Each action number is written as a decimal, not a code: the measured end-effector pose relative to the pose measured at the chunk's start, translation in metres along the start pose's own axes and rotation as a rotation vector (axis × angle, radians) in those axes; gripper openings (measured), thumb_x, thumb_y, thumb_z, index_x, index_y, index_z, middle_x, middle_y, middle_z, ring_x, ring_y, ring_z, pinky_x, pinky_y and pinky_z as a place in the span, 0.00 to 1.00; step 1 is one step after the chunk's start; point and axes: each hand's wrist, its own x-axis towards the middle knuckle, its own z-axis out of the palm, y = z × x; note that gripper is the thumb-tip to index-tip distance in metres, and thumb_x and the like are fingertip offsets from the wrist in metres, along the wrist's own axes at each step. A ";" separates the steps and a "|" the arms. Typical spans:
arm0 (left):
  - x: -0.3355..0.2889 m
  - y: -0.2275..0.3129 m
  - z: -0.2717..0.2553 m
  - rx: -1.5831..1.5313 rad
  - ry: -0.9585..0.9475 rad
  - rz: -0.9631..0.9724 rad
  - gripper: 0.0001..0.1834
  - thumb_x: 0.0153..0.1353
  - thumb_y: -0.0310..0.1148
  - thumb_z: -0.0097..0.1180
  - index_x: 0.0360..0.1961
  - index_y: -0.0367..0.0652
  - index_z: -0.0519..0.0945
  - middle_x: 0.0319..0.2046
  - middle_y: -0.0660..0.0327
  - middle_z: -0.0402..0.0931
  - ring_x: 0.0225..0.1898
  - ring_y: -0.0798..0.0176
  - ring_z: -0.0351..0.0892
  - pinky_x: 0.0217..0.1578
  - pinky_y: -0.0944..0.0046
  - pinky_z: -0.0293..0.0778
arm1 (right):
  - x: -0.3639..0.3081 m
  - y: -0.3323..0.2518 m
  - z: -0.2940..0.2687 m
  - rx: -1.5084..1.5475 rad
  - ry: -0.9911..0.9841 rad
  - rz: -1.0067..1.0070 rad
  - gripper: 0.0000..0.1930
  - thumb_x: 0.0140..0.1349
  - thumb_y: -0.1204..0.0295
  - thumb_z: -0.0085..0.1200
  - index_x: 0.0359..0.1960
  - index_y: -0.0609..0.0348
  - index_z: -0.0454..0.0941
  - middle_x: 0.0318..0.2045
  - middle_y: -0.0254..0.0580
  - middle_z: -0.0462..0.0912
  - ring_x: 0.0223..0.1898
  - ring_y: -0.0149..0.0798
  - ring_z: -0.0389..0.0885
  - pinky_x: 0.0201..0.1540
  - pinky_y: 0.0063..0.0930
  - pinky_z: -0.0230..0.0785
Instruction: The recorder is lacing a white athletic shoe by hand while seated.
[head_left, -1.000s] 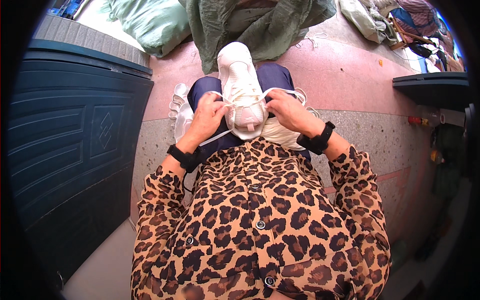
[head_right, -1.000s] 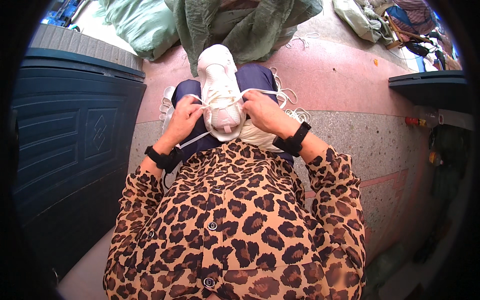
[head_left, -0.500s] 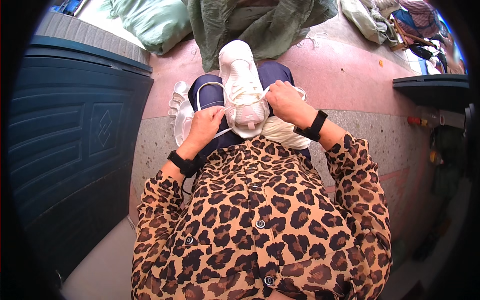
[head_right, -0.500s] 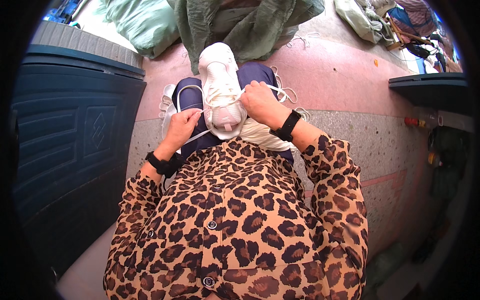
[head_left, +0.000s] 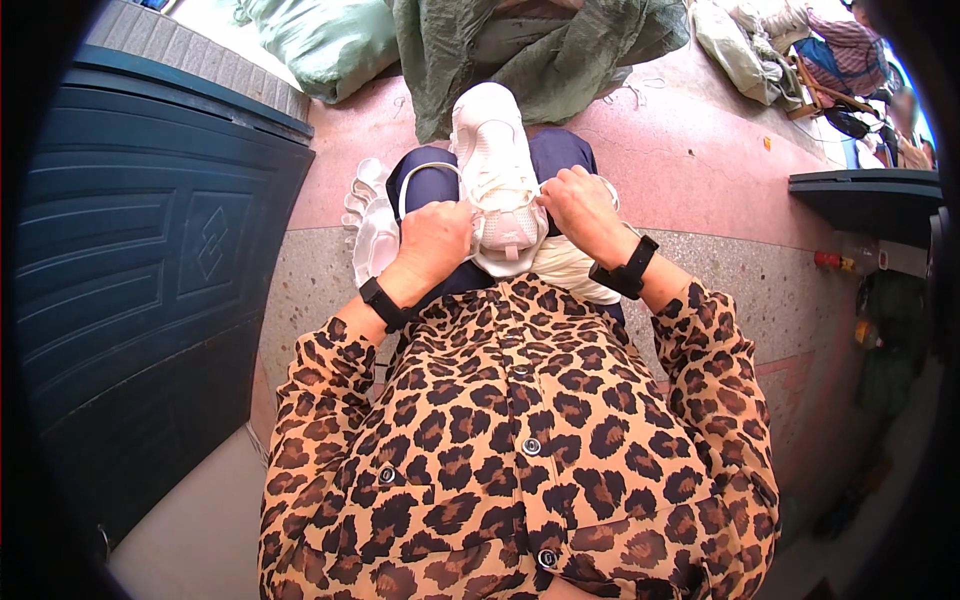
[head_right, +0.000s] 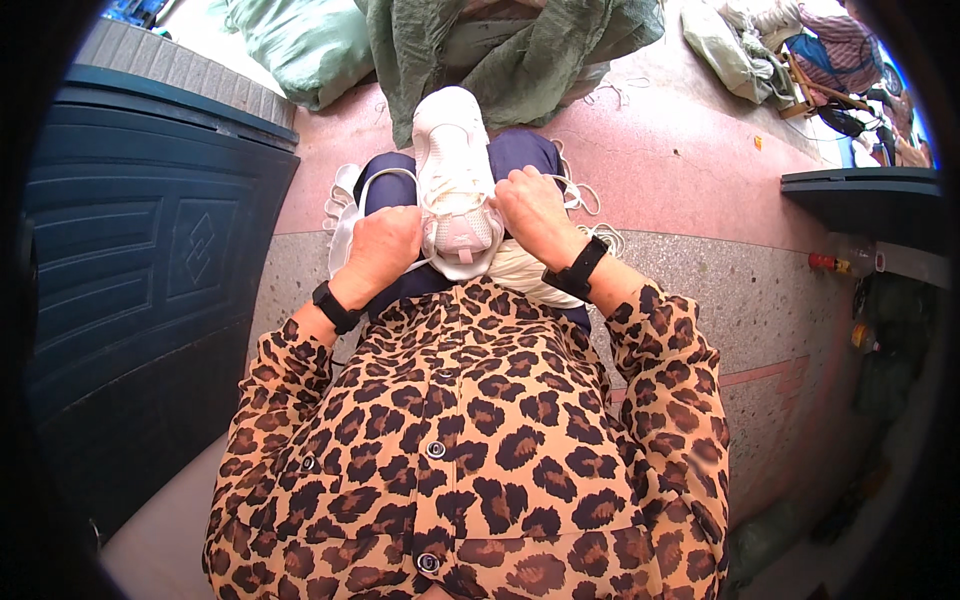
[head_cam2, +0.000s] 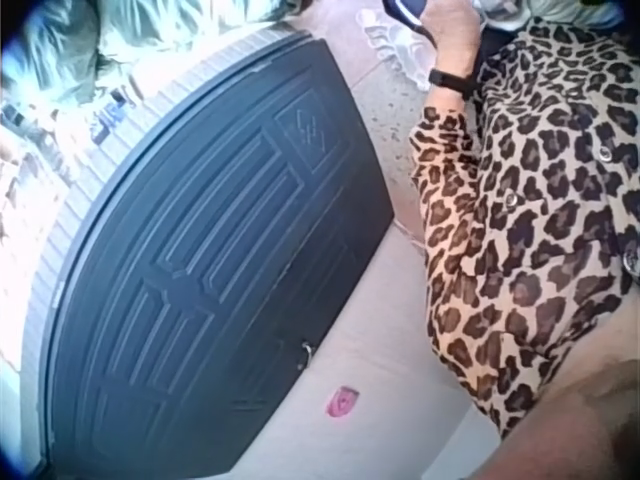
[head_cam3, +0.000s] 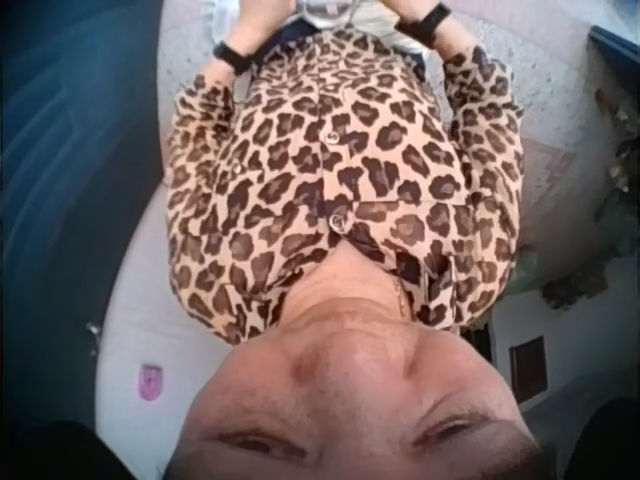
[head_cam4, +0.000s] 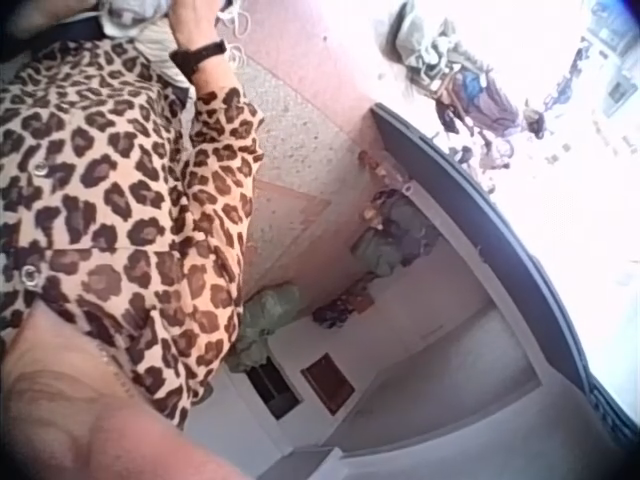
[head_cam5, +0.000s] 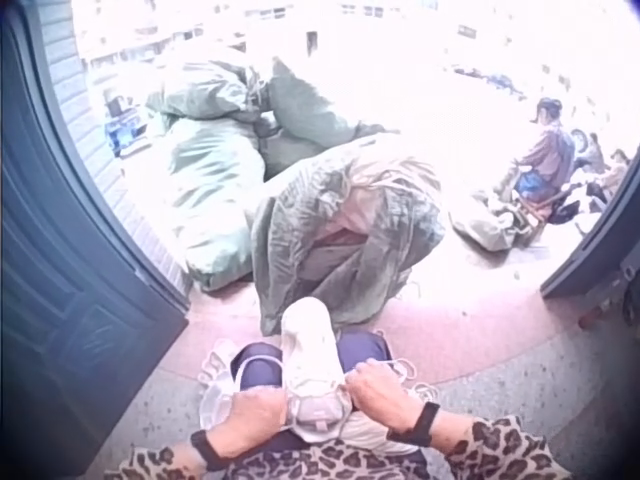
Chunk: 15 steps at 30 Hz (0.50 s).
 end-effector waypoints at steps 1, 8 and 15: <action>0.002 0.001 0.001 0.037 0.011 0.079 0.06 0.50 0.30 0.48 0.19 0.43 0.71 0.18 0.56 0.72 0.23 0.53 0.75 0.23 0.56 0.71 | -0.002 -0.002 0.000 -0.003 0.006 0.017 0.07 0.51 0.70 0.52 0.21 0.60 0.73 0.21 0.43 0.72 0.30 0.44 0.70 0.33 0.35 0.64; 0.008 0.006 -0.004 0.156 0.029 0.072 0.06 0.45 0.33 0.53 0.20 0.42 0.74 0.22 0.60 0.72 0.30 0.59 0.71 0.29 0.58 0.66 | -0.009 -0.018 -0.002 -0.154 0.043 0.054 0.12 0.52 0.62 0.52 0.22 0.60 0.76 0.24 0.40 0.74 0.32 0.40 0.71 0.34 0.34 0.61; -0.012 0.020 0.005 0.204 0.197 0.088 0.12 0.45 0.36 0.57 0.27 0.40 0.74 0.23 0.62 0.69 0.34 0.60 0.65 0.34 0.58 0.61 | -0.013 -0.015 0.009 -0.071 -0.139 0.124 0.10 0.56 0.68 0.48 0.29 0.65 0.73 0.31 0.50 0.73 0.37 0.48 0.70 0.41 0.39 0.62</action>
